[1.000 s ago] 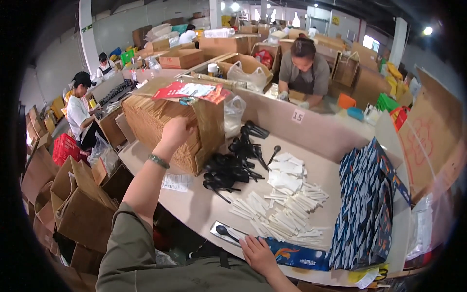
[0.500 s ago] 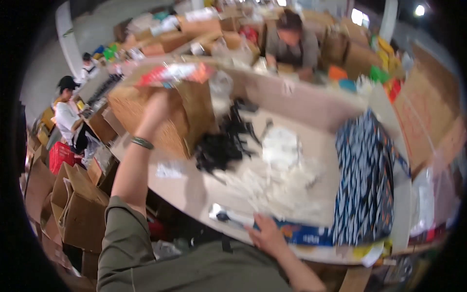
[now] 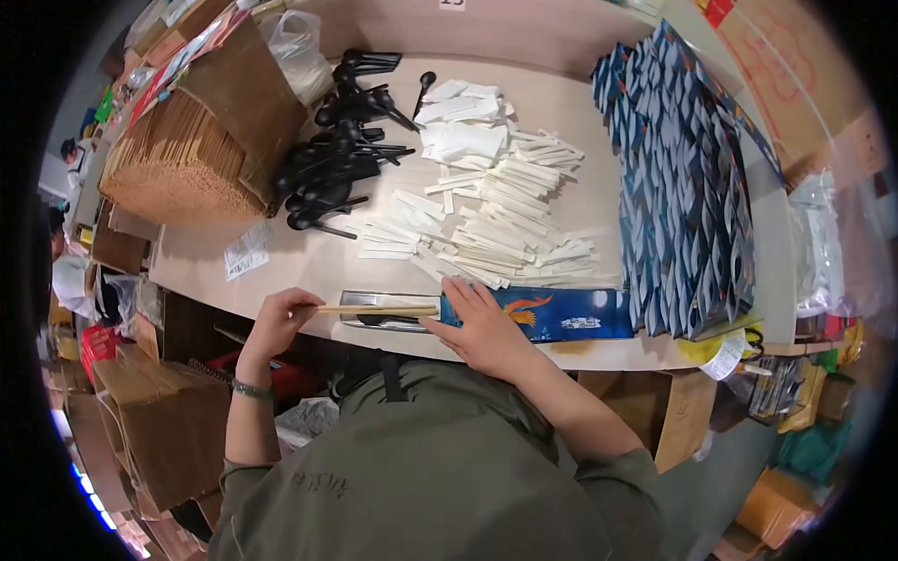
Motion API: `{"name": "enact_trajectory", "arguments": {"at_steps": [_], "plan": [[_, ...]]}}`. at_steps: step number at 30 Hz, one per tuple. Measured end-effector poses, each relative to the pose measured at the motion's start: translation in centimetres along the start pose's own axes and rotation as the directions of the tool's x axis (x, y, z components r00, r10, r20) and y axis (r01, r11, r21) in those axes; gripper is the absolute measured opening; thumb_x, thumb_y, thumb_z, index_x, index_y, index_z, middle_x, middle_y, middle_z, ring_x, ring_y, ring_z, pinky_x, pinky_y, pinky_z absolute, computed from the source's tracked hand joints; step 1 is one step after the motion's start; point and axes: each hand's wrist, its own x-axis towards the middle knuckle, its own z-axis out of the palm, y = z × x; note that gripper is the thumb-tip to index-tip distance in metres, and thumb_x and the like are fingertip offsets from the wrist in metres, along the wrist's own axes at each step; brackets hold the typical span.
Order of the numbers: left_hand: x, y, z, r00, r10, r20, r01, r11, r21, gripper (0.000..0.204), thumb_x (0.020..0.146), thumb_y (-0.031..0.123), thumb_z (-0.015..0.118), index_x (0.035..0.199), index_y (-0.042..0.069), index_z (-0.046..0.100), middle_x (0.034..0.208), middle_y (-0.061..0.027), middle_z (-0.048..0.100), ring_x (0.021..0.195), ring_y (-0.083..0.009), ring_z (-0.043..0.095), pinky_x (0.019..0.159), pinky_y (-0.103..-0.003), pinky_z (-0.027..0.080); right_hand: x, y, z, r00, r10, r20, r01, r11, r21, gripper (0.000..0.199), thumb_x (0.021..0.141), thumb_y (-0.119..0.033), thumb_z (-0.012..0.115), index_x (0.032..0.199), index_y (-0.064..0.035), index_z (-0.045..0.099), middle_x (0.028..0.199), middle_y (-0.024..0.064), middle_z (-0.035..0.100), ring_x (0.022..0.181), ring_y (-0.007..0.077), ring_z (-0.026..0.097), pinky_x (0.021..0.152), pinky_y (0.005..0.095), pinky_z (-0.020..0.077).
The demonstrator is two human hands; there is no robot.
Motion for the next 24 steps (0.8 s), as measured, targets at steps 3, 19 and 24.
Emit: {"name": "enact_trajectory", "arguments": {"at_steps": [3, 19, 24], "plan": [[0.8, -0.8, 0.7, 0.998, -0.044, -0.043, 0.052, 0.98, 0.191, 0.014, 0.087, 0.003, 0.071, 0.1, 0.0, 0.07, 0.09, -0.0126, 0.068, 0.078, -0.0182, 0.064, 0.072, -0.03, 0.052, 0.0, -0.2, 0.2, 0.999, -0.021, -0.028, 0.019, 0.997, -0.068, 0.044, 0.089, -0.021, 0.068, 0.132, -0.0255, 0.062, 0.145, 0.0295, 0.043, 0.134, 0.0452, 0.044, 0.111, 0.0534, 0.0342], [3.6, 5.7, 15.1, 0.992, 0.123, -0.008, -0.119, 0.94, -0.319, 0.045, 0.088, 0.008, 0.07, 0.129, 0.001, 0.053, 0.111, -0.0164, 0.065, 0.106, -0.0277, 0.065, 0.09, -0.035, 0.053, 0.6, -1.5, 1.8, 0.967, 0.134, -0.216, -0.151, 0.987, -0.063, 0.037, 0.08, -0.018, 0.074, 0.108, -0.0006, 0.059, 0.133, 0.0296, 0.053, 0.126, 0.0472, 0.05, 0.105, 0.0503, 0.0435], [2.1, 6.0, 11.9, 0.977, 0.213, 0.023, -0.214, 0.975, 0.061, 0.069, 0.082, 0.017, 0.077, 0.141, 0.003, 0.044, 0.128, -0.0217, 0.052, 0.109, -0.0354, 0.061, 0.088, -0.042, 0.053, 1.0, -1.5, 4.0, 0.94, 0.103, -0.326, -0.104, 0.995, 0.015, 0.028, 0.084, -0.016, 0.065, 0.109, -0.0037, 0.061, 0.114, 0.0259, 0.06, 0.107, 0.0434, 0.058, 0.092, 0.0485, 0.0495]]}}
